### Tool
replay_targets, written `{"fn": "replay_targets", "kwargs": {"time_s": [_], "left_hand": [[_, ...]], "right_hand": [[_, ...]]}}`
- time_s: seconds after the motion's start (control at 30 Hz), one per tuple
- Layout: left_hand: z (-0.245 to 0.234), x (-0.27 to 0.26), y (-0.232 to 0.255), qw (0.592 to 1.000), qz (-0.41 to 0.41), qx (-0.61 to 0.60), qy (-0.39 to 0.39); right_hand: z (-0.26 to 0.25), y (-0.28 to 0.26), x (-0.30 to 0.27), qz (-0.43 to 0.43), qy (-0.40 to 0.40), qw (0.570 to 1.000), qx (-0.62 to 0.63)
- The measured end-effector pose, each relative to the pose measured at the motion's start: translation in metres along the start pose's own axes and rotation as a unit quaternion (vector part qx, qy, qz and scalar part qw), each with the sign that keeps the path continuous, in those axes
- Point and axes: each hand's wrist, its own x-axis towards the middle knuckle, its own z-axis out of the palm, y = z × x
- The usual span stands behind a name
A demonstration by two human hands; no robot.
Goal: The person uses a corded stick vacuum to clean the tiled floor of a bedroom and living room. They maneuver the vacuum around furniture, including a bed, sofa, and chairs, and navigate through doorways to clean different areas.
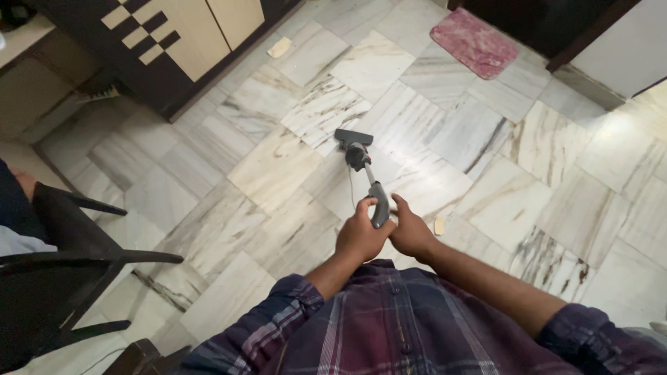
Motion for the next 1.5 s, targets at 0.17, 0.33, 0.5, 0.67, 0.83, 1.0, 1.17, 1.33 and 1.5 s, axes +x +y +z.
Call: {"fn": "replay_targets", "kwargs": {"time_s": [0.17, 0.33, 0.5, 0.67, 0.83, 1.0, 1.17, 1.33, 1.5], "left_hand": [[0.008, 0.019, -0.018, 0.998, -0.027, 0.004, -0.048], [0.015, 0.026, -0.002, 0.978, 0.011, -0.199, -0.068], [0.016, 0.038, 0.005, 0.974, 0.125, -0.157, -0.103], [0.023, 0.066, -0.008, 0.978, 0.069, 0.055, -0.187], [0.015, 0.116, 0.006, 0.987, -0.001, 0.013, -0.159], [0.006, 0.153, 0.041, 0.996, -0.012, -0.032, -0.080], [0.018, 0.190, 0.058, 0.999, -0.004, -0.009, -0.038], [0.029, 0.206, 0.059, 0.995, -0.013, -0.017, -0.102], [0.010, 0.226, 0.050, 0.994, 0.015, -0.024, -0.102]], "right_hand": [[0.004, 0.005, 0.016, 0.256, -0.101, 0.890, 0.364], [-0.023, -0.013, 0.028, 0.239, -0.115, 0.854, 0.448], [-0.040, -0.017, 0.042, 0.234, -0.160, 0.858, 0.429], [-0.043, 0.019, 0.071, 0.247, -0.081, 0.933, 0.248], [-0.104, -0.019, 0.107, 0.134, 0.017, 0.988, -0.075], [-0.149, -0.079, 0.131, -0.032, -0.036, 0.947, -0.318], [-0.166, -0.108, 0.139, -0.055, -0.158, 0.877, -0.450], [-0.169, -0.081, 0.174, -0.027, -0.158, 0.889, -0.428], [-0.160, -0.074, 0.206, -0.041, -0.166, 0.899, -0.403]]}}
